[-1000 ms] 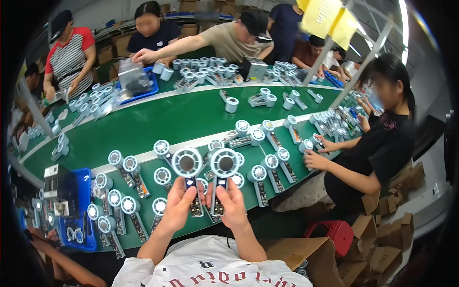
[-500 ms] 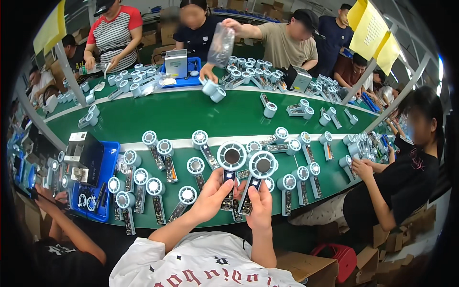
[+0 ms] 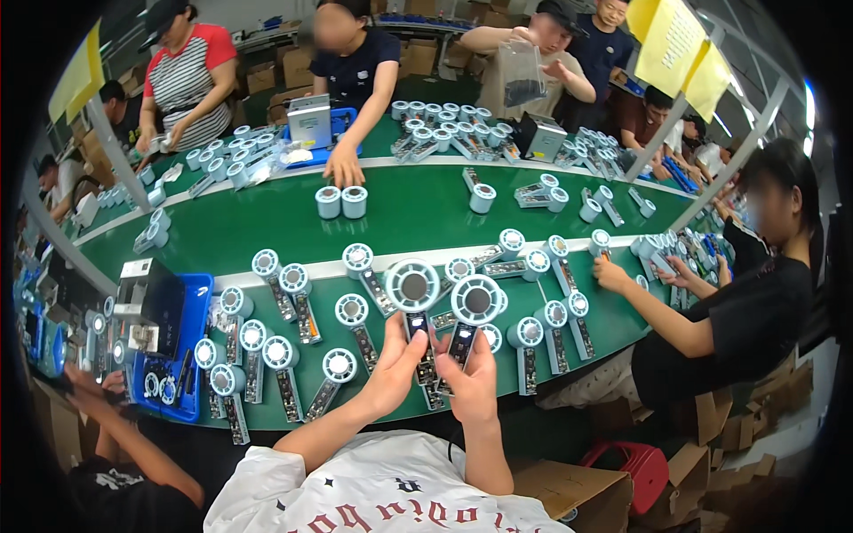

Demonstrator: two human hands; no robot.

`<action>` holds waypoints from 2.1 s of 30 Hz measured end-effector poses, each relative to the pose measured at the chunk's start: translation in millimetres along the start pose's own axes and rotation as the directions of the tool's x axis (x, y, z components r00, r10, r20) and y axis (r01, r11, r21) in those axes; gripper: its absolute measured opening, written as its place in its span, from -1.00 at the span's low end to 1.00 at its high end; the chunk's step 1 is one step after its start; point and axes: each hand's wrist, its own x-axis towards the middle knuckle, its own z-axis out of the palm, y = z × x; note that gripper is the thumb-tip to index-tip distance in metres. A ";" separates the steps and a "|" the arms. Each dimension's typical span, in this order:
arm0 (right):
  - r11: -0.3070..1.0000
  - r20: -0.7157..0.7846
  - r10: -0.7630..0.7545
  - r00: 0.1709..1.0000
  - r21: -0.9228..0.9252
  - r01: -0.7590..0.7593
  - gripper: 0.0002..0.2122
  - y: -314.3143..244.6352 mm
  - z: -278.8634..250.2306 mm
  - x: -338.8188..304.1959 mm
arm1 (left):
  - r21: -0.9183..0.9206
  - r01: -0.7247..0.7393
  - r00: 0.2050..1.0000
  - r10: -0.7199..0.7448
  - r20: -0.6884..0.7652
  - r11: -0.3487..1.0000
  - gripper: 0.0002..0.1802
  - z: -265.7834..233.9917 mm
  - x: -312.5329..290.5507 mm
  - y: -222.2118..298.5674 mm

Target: The person tests handheld fan components on an assembly line by picking up the fans, activating and holding them, and arranging them on the table by hand.

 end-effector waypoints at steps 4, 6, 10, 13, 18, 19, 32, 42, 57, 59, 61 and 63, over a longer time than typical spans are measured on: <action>0.955 0.026 -0.086 0.996 -0.282 0.090 -0.50 -3.8 -7.0 1.9 | -0.025 0.021 0.999 -0.021 -0.031 0.999 -0.46 8.5 5.2 -14.8; 0.955 -0.021 -0.078 0.997 -0.290 0.069 -0.46 -11.6 -13.1 3.6 | -0.011 0.053 0.999 -0.053 0.007 0.999 -0.44 17.8 11.6 -14.6; 0.963 -0.122 0.013 0.992 -0.264 -0.046 -0.38 -31.4 -33.4 13.8 | 0.041 0.136 0.987 -0.139 0.083 0.990 -0.39 36.0 32.0 -13.5; 0.980 -0.161 0.024 0.987 -0.189 -0.055 -0.41 -58.4 -73.8 33.3 | 0.545 -0.008 0.930 -0.194 0.312 0.839 -0.39 27.6 67.8 -7.2; 0.953 -0.242 -0.130 0.961 -0.299 0.053 -0.52 -133.2 -189.0 94.9 | 0.918 -0.169 0.940 -0.222 0.259 0.358 -0.50 -6.9 179.9 -10.9; 0.965 -0.260 -0.126 0.957 -0.255 0.058 -0.54 -146.6 -221.4 110.5 | 0.955 -0.140 0.950 -0.235 0.204 0.263 -0.52 -17.4 211.7 -18.6; 0.857 -0.380 -0.051 0.924 -0.491 -0.154 -0.65 -147.6 -352.3 211.0 | 0.976 0.202 0.979 -0.047 -0.199 0.080 -0.13 -75.7 396.1 -127.2; 0.436 -0.412 -0.031 0.911 -0.825 -0.358 -0.71 -147.5 -374.9 235.5 | 0.957 0.259 0.964 -0.093 -0.248 0.133 -0.12 -54.0 423.6 -136.6; -0.574 0.653 -0.427 0.625 -0.730 0.371 -0.40 -170.2 -113.0 136.4 | 0.678 -0.733 0.544 -0.551 0.633 0.057 -0.36 84.8 249.5 70.8; -0.030 0.375 0.224 0.899 -0.920 0.392 -0.53 -175.0 -95.0 118.4 | 0.307 -0.939 0.198 -0.486 0.851 0.155 -0.37 101.5 228.0 66.8; 0.101 0.293 0.236 0.927 -0.956 0.276 -0.56 -163.3 -104.8 108.2 | 0.380 -0.905 0.284 -0.391 0.875 0.194 -0.39 95.9 218.6 64.8; 0.322 0.123 0.285 0.951 -0.946 0.026 -0.62 -143.7 -126.4 94.8 | 0.486 -0.826 0.454 -0.176 0.874 0.284 -0.41 85.2 213.6 56.6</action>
